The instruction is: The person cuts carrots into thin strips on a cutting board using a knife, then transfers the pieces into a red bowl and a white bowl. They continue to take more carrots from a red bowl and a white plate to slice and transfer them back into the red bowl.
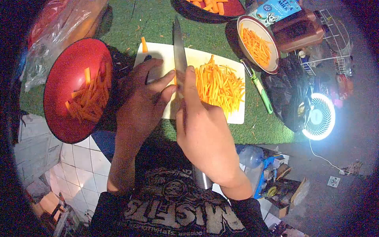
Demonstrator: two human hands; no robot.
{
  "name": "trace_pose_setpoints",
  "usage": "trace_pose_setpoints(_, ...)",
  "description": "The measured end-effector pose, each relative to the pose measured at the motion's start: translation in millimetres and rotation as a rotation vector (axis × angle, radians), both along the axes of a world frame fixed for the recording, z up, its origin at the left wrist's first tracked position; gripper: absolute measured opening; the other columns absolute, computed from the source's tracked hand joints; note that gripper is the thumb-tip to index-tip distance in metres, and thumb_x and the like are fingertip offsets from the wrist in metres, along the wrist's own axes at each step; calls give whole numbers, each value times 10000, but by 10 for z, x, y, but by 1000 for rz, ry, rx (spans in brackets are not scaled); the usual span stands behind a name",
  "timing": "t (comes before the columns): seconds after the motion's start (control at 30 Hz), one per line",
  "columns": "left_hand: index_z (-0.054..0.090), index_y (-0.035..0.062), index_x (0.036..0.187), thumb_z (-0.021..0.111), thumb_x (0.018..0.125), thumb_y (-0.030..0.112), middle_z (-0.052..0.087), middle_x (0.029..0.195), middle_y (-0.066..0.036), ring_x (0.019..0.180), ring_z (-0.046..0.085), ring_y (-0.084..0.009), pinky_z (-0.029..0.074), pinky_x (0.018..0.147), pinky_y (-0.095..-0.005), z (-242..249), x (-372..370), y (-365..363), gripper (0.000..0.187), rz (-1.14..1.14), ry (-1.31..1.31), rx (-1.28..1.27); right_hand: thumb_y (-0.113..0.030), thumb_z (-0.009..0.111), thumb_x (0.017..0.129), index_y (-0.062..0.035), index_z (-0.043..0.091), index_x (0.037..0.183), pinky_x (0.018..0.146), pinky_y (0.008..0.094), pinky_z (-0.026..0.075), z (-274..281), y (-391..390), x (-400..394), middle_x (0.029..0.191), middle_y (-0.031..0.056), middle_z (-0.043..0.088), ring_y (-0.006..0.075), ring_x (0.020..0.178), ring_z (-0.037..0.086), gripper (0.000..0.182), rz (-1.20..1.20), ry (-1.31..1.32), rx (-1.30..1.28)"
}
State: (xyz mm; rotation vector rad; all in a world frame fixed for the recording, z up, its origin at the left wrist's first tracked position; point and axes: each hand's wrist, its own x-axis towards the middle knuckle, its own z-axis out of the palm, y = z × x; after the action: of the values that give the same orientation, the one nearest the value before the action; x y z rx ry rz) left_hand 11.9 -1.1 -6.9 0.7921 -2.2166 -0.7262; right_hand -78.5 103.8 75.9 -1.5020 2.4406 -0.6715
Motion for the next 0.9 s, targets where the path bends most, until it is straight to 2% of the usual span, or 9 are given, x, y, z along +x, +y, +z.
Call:
trace_pose_setpoints(0.07, 712, 46, 1159, 675, 910, 217, 564, 1328, -181, 1296, 494, -374, 384, 1115, -450, -20, -8, 0, 304, -4, 29, 10, -14, 547, 869, -55, 421, 1508, 764, 484, 537, 24, -2, 26, 841, 294, 662, 455, 779, 682, 653, -33, -76, 20)
trace_pose_setpoints(0.27, 707, 39, 1154, 679, 890, 160, 574, 1295, -195, 1264, 511, -382, 398, 1093, -458, -22, -8, -8, 292, -10, 20, -27, -13, 565, 867, -60, 394, 1521, 781, 504, 532, -5, -16, 62, 896, 301, 671, 475, 809, 676, 678, -62, -70, 43)
trace_pose_setpoints(0.57, 705, 37, 1124, 675, 866, 121, 581, 1272, -195, 1239, 527, -392, 407, 1071, -475, -22, -15, -12, 273, -14, 45, -46, -6, 586, 881, 53, 363, 1496, 752, 538, 505, 22, -191, 75, 918, 306, 664, 489, 811, 654, 657, -32, 2, 204)
trace_pose_setpoints(0.67, 708, 48, 1126, 687, 862, 140, 581, 1274, -177, 1249, 524, -379, 402, 1076, -468, 15, -8, 4, 280, 10, -23, -71, -25, 579, 897, 39, 383, 1489, 733, 541, 496, -28, -272, -6, 887, 298, 661, 478, 792, 647, 627, 39, 29, 58)
trace_pose_setpoints(0.73, 716, 60, 1129, 698, 859, 155, 579, 1281, -164, 1258, 521, -368, 395, 1083, -462, 16, -24, 14, 287, 37, -27, -55, -29, 569, 904, 10, 396, 1494, 745, 523, 507, -49, -244, -15, 885, 302, 660, 469, 819, 650, 616, -5, 26, 63)
trace_pose_setpoints(0.87, 733, 86, 1131, 701, 866, 179, 574, 1289, -145, 1270, 511, -349, 382, 1094, -460, 8, -25, 16, 283, 24, 16, 32, -25, 542, 928, -61, 418, 1509, 698, 462, 538, -43, -18, 9, 829, 278, 664, 406, 746, 684, 595, -32, 55, 30)
trace_pose_setpoints(0.9, 736, 90, 1131, 703, 865, 185, 574, 1290, -146, 1270, 510, -345, 387, 1084, -457, 13, -40, 15, 285, 24, 14, 31, -25, 542, 927, -3, 376, 1501, 683, 490, 533, -26, 26, -17, 796, 286, 655, 428, 726, 679, 598, -19, 11, 18)
